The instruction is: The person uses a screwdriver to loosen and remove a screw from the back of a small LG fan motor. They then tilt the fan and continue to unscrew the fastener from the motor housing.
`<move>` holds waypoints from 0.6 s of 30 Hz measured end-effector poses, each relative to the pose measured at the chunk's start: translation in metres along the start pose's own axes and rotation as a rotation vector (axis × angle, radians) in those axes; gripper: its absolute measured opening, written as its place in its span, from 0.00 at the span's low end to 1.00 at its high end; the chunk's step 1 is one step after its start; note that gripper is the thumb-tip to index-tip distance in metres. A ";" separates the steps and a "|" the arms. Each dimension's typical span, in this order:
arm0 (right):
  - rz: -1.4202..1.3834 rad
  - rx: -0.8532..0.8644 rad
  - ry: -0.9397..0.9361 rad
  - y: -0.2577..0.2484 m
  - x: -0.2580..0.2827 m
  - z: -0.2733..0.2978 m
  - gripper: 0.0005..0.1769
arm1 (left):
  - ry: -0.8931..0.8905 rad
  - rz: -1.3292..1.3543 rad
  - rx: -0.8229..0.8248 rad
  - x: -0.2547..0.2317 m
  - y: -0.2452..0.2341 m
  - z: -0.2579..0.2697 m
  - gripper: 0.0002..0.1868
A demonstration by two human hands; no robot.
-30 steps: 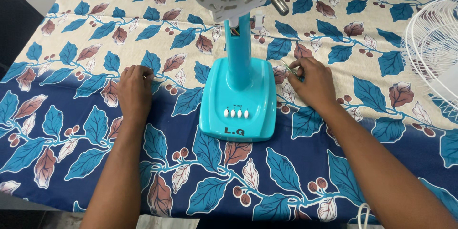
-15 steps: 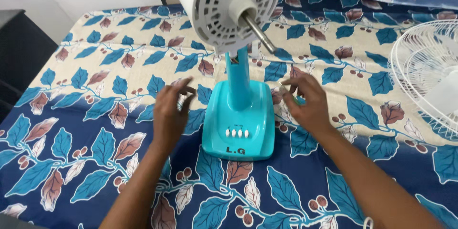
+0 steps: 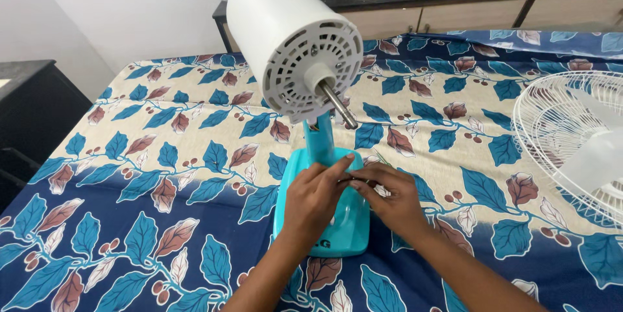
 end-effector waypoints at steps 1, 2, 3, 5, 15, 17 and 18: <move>-0.019 -0.001 0.009 0.001 -0.006 0.000 0.10 | 0.025 -0.031 0.007 -0.002 0.000 0.001 0.30; -0.041 -0.001 0.019 0.004 -0.012 0.000 0.08 | 0.036 -0.062 0.051 -0.003 -0.002 0.003 0.31; -0.106 0.013 0.105 0.006 -0.018 0.000 0.08 | 0.047 -0.094 0.094 -0.003 -0.005 0.004 0.32; -0.234 0.040 0.277 0.011 -0.030 0.000 0.08 | 0.063 -0.133 0.132 -0.003 -0.008 0.005 0.32; -0.062 -0.275 0.332 -0.018 -0.057 -0.018 0.11 | -0.248 0.126 -0.225 0.024 -0.009 0.024 0.09; 0.038 -0.365 0.273 -0.038 -0.065 -0.027 0.12 | -0.374 0.232 -0.266 0.036 -0.007 0.030 0.09; 0.158 -0.362 0.266 -0.048 -0.070 -0.029 0.10 | -0.429 0.282 -0.282 0.042 -0.006 0.033 0.10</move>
Point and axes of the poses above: each hand's wrist, its own z-axis away from the middle knuckle, its own y-axis out of the palm, x = y × z, the point moved 1 cm from there along -z, towards the middle knuckle, and after that the axes turned 9 degrees about y, right-handed, at the moved point
